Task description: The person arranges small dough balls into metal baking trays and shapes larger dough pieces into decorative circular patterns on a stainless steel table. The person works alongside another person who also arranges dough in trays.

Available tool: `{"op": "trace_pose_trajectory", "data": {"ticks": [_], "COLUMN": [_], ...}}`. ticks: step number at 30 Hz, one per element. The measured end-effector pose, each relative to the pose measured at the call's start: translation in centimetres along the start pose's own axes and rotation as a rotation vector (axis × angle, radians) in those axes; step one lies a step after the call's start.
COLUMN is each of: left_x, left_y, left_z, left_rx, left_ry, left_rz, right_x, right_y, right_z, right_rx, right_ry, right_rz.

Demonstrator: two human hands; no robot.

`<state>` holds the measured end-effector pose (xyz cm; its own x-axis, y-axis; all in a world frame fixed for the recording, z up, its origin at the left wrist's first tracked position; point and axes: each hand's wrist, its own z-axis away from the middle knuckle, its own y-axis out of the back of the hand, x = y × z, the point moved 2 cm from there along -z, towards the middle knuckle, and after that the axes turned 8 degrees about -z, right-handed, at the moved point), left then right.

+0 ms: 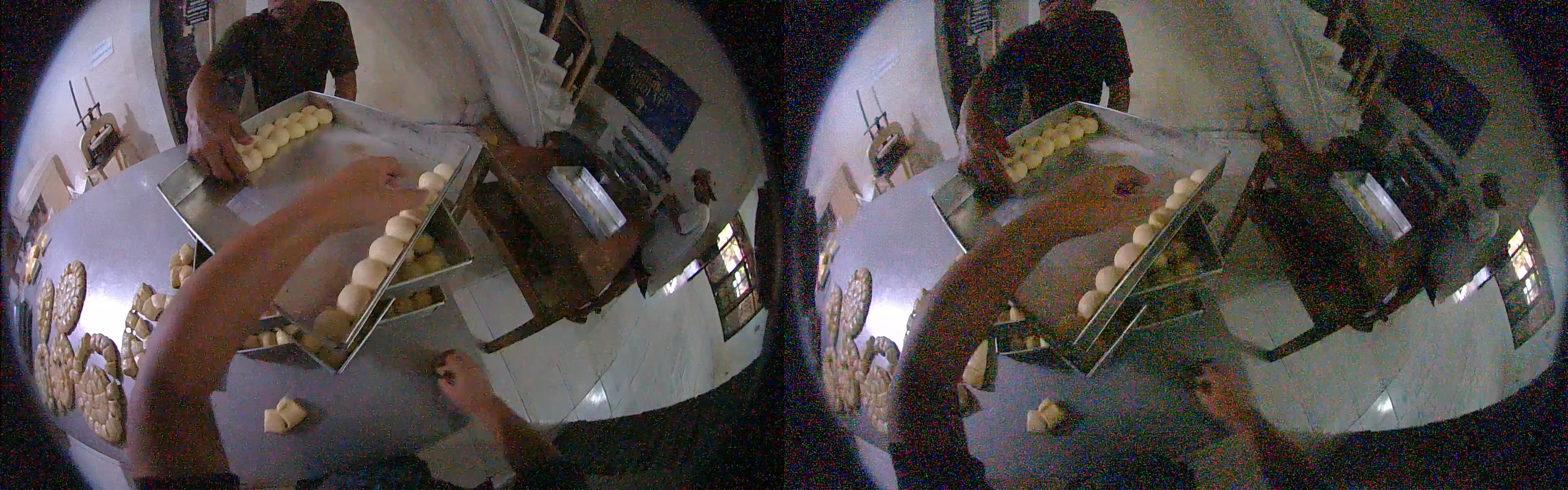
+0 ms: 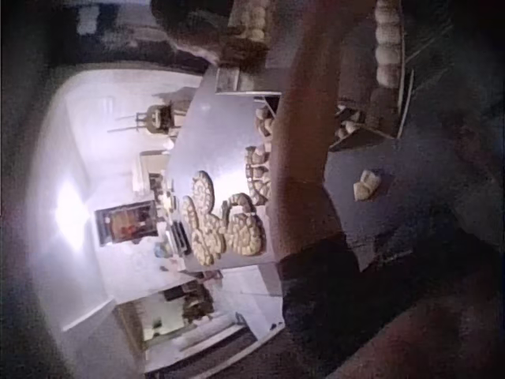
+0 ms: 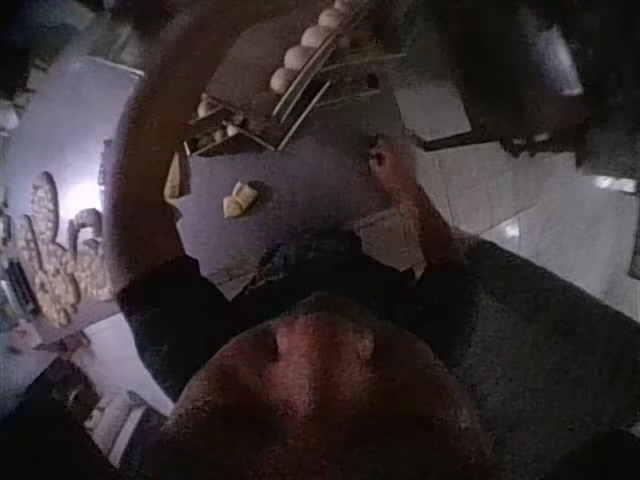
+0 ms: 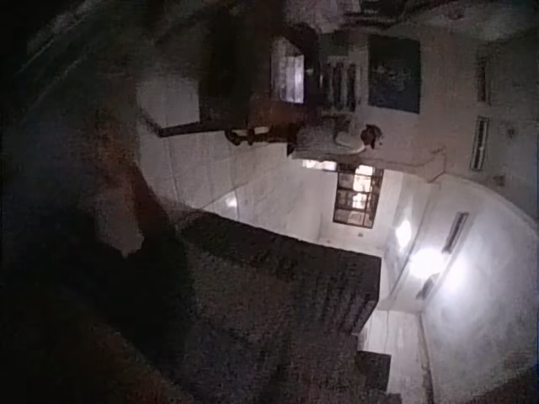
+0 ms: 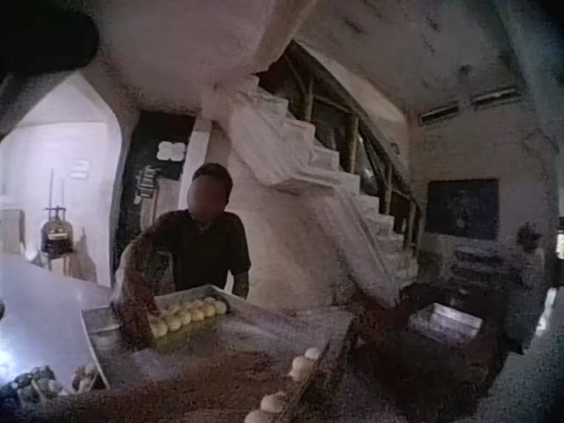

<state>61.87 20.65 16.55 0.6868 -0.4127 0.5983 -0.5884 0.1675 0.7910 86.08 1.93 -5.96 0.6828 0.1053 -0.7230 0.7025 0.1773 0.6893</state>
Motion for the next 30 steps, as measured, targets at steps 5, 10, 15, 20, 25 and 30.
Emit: {"op": "trace_pose_trajectory", "data": {"ticks": [5, 10, 15, 20, 25, 30], "left_x": [-1.5, -1.5, -0.3, -1.3, 1.6, -4.5], "left_y": [-5.0, -9.2, -7.9, -2.4, 6.9, 4.9], "left_z": [-7.4, -11.5, -10.1, -3.7, 9.8, 26.4], "left_rx": [0.010, -0.156, -0.179, 0.286, 0.728, 0.534], "left_ry": [0.043, 0.082, 0.001, -0.135, -0.405, 0.285], "left_rz": [-0.183, -0.295, -0.274, -0.536, -0.450, -0.243], "right_x": [-6.2, -14.8, -16.1, -17.8, -15.4, -19.0], "right_y": [14.4, 22.1, 21.5, 17.2, 19.2, 16.8], "right_z": [-6.0, -18.1, -28.2, -32.1, -27.9, -20.5], "right_rx": [0.073, 0.334, 0.259, -0.188, 0.400, 0.629], "right_ry": [0.178, 0.564, 0.382, 0.128, 0.252, 0.424], "right_rz": [-0.852, -0.028, 0.353, 0.990, 1.309, 0.181]}}
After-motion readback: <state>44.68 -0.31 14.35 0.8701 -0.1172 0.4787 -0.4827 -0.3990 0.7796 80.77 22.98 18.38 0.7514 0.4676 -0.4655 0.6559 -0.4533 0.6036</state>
